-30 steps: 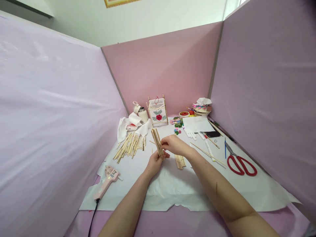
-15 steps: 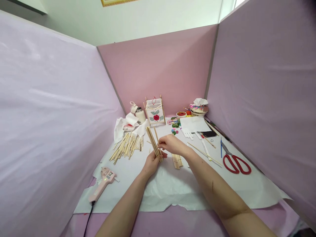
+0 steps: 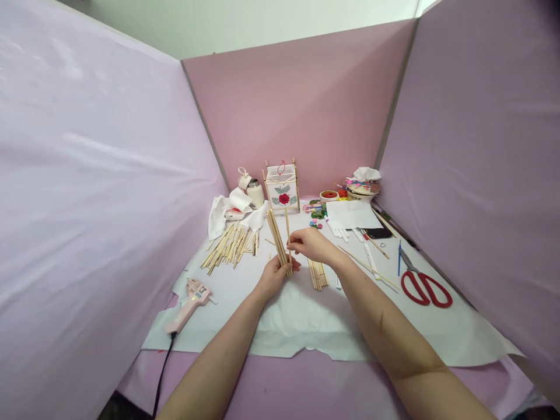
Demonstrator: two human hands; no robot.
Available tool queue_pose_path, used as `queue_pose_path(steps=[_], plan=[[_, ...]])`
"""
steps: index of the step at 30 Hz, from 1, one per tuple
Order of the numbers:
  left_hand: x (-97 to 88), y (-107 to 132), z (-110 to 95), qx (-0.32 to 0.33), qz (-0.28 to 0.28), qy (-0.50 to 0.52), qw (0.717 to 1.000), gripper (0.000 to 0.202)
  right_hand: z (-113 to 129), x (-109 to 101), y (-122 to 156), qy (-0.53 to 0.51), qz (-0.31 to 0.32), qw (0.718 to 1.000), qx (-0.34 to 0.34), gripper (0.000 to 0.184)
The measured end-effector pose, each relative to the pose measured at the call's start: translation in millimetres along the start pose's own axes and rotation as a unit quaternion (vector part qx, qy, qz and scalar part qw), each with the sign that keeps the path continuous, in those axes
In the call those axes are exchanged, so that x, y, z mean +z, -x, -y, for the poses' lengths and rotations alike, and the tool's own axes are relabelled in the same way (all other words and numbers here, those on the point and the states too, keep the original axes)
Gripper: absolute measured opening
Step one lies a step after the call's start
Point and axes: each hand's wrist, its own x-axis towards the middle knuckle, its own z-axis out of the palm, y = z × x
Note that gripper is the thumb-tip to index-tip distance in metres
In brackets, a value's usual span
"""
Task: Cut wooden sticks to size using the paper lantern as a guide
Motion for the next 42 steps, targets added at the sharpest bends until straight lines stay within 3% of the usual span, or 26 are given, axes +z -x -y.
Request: queue_pose_path(steps=[13, 15, 17, 20, 23, 28, 31, 36, 42], plan=[[-2.1, 2, -1, 0.025, 0.023, -0.070, 0.997, 0.019, 5, 2, 1, -0.004, 0.029, 0.999, 0.019, 0.010], [-2.0, 2, -1, 0.035, 0.028, -0.091, 0.995, 0.021, 4, 3, 1, -0.026, 0.042, 0.999, 0.006, 0.006], [-1.8, 2, -2, 0.040, 0.033, -0.100, 0.994, 0.023, 3, 7, 0, -0.080, 0.052, 0.995, -0.008, 0.015], [-1.9, 2, -3, 0.039, 0.044, -0.106, 0.993, 0.025, 5, 17, -1, -0.260, 0.079, 0.962, -0.007, 0.041], [-3.0, 4, -6, 0.043, 0.062, -0.107, 0.991, 0.026, 8, 27, -2, -0.412, 0.113, 0.904, -0.004, 0.045], [-5.6, 5, -7, 0.030, 0.086, -0.080, 0.993, 0.020, 7, 29, -2, -0.462, 0.148, 0.874, -0.027, 0.037], [-6.4, 4, -3, 0.022, 0.083, -0.029, 0.996, 0.016, 5, 24, -3, -0.433, 0.085, 0.896, -0.047, 0.033], [-6.7, 2, 2, 0.015, 0.085, 0.022, 0.996, 0.020, 5, 14, -4, -0.214, -0.046, 0.975, -0.028, 0.015], [-7.5, 1, 5, -0.011, 0.070, 0.050, 0.996, 0.030, 6, 5, -3, -0.151, -0.090, 0.984, 0.010, 0.014]])
